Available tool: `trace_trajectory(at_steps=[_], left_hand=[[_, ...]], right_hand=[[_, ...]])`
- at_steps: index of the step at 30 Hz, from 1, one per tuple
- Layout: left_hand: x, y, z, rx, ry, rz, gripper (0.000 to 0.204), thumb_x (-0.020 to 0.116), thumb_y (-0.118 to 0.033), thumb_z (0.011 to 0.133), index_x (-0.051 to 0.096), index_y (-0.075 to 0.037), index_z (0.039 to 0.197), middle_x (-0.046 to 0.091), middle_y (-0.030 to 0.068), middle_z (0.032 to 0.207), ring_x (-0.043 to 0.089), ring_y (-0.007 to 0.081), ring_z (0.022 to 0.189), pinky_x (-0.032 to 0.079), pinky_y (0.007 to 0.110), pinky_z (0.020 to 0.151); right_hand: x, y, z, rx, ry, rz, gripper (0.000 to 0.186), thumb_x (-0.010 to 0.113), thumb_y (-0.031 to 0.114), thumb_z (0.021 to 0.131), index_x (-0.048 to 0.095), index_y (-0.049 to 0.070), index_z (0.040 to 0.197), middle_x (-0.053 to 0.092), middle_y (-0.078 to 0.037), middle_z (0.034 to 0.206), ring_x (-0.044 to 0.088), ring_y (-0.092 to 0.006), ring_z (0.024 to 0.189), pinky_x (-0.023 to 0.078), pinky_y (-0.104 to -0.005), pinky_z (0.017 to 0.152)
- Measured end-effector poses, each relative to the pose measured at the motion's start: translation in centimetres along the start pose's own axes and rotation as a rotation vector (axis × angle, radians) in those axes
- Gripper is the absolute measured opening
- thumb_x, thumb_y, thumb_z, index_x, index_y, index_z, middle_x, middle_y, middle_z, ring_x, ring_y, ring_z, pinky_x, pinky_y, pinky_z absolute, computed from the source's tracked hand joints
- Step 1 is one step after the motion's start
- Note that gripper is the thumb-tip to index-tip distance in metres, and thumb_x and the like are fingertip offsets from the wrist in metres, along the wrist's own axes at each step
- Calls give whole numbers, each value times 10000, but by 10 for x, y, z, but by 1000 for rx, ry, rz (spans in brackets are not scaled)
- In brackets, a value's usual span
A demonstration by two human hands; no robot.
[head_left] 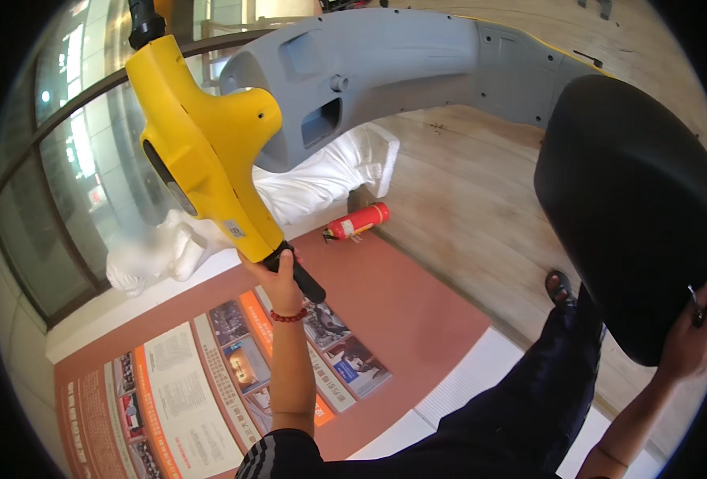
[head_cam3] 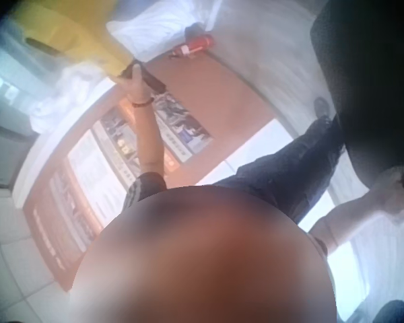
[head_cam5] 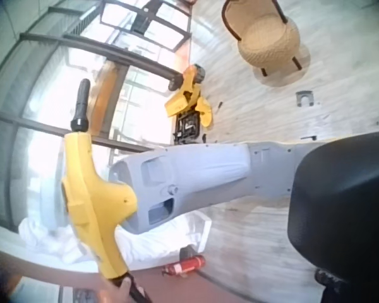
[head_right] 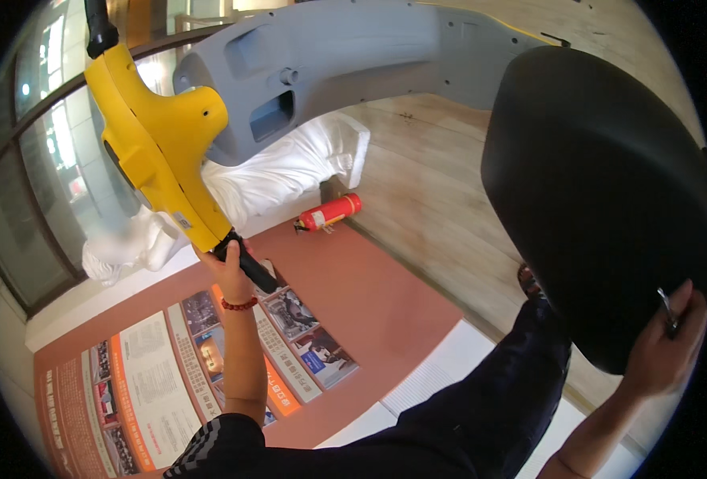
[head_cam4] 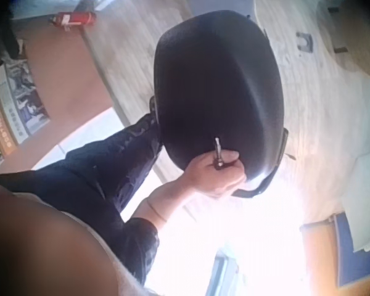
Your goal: Replacing parts on the handlebar and body of a yellow electric scooter.
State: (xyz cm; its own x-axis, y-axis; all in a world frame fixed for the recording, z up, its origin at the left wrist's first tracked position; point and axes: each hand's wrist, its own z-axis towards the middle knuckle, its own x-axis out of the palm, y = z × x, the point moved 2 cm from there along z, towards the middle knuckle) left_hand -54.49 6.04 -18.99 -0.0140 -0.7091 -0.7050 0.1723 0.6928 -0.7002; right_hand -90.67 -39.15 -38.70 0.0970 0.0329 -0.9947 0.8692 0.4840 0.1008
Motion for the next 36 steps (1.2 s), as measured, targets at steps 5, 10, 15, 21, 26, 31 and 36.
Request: trace_trajectory(at_steps=[5, 10, 15, 21, 26, 31, 36], left_hand=[[-1, 3, 1, 5, -1, 20, 837, 592, 37, 843, 82, -108, 1491, 526, 119, 978, 577, 171, 720, 513, 295, 626], [-4, 11, 2, -28, -20, -74, 903, 627, 78, 797, 84, -97, 1497, 532, 143, 1060, 580, 147, 695, 511, 268, 603], [-7, 9, 5, 134, -115, 260, 947, 708, -39, 758, 104, -10, 1487, 476, 210, 1285, 562, 296, 1085, 461, 383, 932], [-5, 2, 1, 53, -137, 213, 966, 717, -75, 745, 97, 29, 1478, 408, 272, 1383, 477, 331, 1248, 389, 378, 1019], [-9, -8, 1, -11, -113, 274, 991, 730, -97, 746, 80, 4, 1487, 409, 311, 1359, 470, 434, 1223, 387, 448, 1030], [-19, -12, -47, -131, -39, 403, 791, 660, -95, 768, 264, 15, 1444, 465, 295, 1299, 490, 442, 1165, 382, 464, 1025], [-18, 51, -176, -170, -2, 384, 616, 619, -117, 789, 420, -24, 1364, 508, 266, 1244, 522, 435, 1112, 432, 457, 971]], right_hand=[[-23, 34, 13, -153, -177, 74, 182, 615, 258, 942, 620, 94, 862, 610, -37, 791, 626, -207, 667, 480, -344, 574], [-40, 55, 20, -201, -226, 160, 130, 633, 195, 903, 602, 95, 826, 578, -70, 764, 600, -283, 645, 458, -379, 543], [-52, 60, 24, -258, -236, 146, 134, 625, 192, 878, 566, 100, 800, 568, -81, 757, 590, -299, 626, 452, -403, 521], [-51, 59, 26, -247, -191, 203, 182, 608, 219, 883, 527, 101, 771, 564, -98, 739, 598, -317, 624, 468, -426, 529], [-55, 59, 27, -246, -110, 177, 205, 580, 249, 906, 516, 91, 793, 579, -114, 766, 614, -336, 661, 488, -443, 560], [-69, 59, 24, -249, 36, 177, 208, 545, 278, 931, 525, 74, 892, 609, -146, 874, 628, -382, 774, 498, -496, 643], [-75, 60, 25, -207, 164, 198, 217, 542, 261, 914, 555, 54, 978, 636, -201, 995, 618, -412, 920, 490, -506, 771]])
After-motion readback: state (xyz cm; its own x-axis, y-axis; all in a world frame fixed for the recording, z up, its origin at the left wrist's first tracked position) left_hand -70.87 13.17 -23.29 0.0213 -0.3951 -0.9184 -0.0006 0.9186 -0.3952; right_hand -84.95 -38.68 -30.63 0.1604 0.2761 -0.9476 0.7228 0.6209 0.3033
